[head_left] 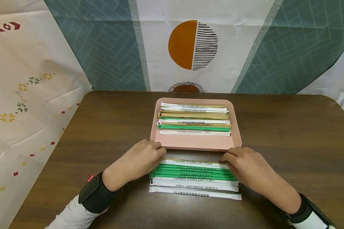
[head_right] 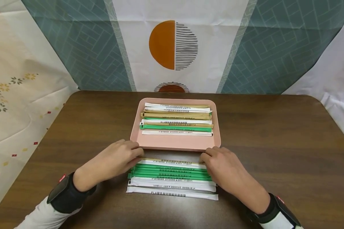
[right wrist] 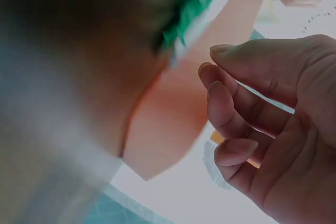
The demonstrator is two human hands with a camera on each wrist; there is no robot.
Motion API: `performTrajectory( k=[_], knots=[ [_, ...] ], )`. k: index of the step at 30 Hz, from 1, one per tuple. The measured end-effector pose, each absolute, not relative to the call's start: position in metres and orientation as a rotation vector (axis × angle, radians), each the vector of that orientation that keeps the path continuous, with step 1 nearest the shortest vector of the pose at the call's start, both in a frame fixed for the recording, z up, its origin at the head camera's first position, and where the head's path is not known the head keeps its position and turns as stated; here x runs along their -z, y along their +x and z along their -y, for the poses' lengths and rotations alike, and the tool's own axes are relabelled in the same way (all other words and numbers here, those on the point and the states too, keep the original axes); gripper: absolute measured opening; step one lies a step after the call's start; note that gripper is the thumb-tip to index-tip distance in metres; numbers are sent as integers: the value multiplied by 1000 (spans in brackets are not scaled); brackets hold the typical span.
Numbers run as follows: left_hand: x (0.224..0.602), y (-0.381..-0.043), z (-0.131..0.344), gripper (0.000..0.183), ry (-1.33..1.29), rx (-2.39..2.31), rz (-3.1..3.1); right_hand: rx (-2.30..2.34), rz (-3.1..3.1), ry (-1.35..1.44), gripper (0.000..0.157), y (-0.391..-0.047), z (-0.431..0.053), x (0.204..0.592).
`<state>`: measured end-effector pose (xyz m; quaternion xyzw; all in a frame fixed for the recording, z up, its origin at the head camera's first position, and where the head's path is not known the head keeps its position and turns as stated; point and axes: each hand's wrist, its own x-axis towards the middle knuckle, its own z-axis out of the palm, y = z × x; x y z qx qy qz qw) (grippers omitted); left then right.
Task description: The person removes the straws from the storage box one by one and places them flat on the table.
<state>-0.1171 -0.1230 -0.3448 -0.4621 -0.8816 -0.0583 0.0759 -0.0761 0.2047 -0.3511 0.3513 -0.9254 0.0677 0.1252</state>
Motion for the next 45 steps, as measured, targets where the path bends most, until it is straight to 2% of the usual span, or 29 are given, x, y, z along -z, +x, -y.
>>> performTrajectory(
  k=[11, 22, 30, 36, 40, 45],
  knots=[
    [335, -167, 118, 15, -1302, 393, 2670, -280, 2802, 848, 21, -122, -216, 324],
    [351, -199, 105, 10, -1309, 261, 2838, -149, 3060, 727, 15, -155, -207, 343],
    [358, -202, 102, 11, -1259, 247, 2884, -141, 2996, 760, 7, -160, -210, 353],
    [360, -203, 104, 7, -1280, 216, 2865, -134, 2940, 812, 11, -156, -211, 348],
    [358, -202, 106, 15, -1260, 229, 2824, -155, 2892, 838, 17, -148, -211, 338],
    [349, -190, 113, 18, -1253, 322, 2724, -200, 2793, 867, 16, -135, -211, 326]
  ],
)
